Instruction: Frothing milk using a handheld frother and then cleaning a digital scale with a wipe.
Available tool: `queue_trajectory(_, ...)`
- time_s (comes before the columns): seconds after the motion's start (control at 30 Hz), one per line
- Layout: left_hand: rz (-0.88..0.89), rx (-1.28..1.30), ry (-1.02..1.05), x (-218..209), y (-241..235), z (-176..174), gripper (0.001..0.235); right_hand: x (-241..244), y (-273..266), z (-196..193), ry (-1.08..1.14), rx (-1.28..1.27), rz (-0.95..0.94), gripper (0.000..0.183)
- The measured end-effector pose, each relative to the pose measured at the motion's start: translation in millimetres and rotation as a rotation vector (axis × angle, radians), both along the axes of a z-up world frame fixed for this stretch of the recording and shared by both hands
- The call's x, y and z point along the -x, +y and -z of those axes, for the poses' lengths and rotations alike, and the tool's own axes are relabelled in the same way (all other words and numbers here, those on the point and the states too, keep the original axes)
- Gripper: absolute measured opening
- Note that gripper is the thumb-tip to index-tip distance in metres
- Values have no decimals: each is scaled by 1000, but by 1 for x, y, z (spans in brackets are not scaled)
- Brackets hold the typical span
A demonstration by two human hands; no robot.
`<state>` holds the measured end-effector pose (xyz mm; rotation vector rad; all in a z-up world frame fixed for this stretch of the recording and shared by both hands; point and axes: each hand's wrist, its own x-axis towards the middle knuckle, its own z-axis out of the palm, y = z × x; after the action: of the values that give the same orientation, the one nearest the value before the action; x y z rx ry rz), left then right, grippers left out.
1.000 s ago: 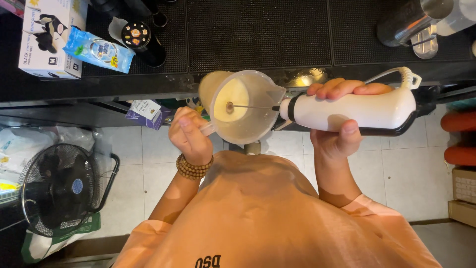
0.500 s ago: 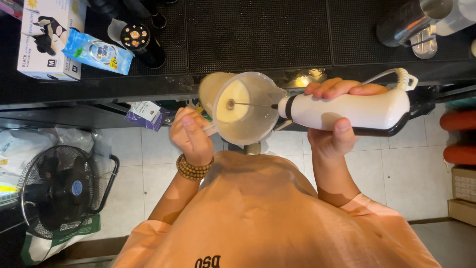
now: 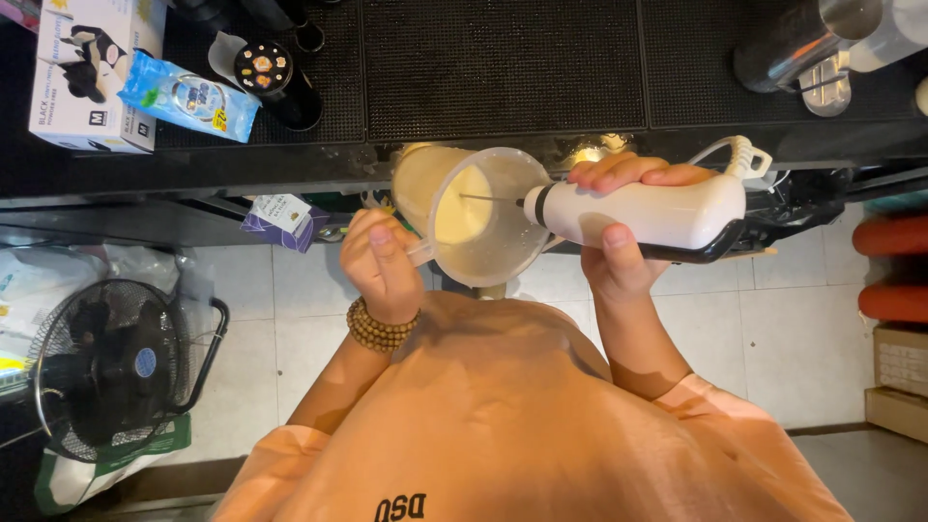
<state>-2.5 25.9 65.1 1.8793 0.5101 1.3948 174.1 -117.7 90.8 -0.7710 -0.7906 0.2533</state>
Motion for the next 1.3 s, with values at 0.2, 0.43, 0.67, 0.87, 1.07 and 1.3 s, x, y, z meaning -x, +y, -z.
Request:
queue_trajectory(0.2, 1, -15, -5, -3, 1, 2, 48, 1, 4, -1, -51, 64, -25, 53)
queue_trajectory(0.43, -12, 6, 13, -8, -2, 5, 46, -3, 1, 14, -78, 81, -121, 56)
queue_trajectory(0.67, -14, -8, -4, -9, -3, 5, 45, -2, -1, 14, -74, 121, -131, 55)
queue_trajectory(0.87, -12, 8, 10, -9, -4, 10, 46, -3, 0, 16, -82, 108, -134, 52)
queue_trajectory(1.07, -7, 14, 3, -11, -5, 7, 47, -4, 0, 18, -125, 155, -126, 50)
queue_trajectory(1.3, -17, 13, 17, -11, -5, 11, 45, -6, 3, 21, -201, 161, -90, 52)
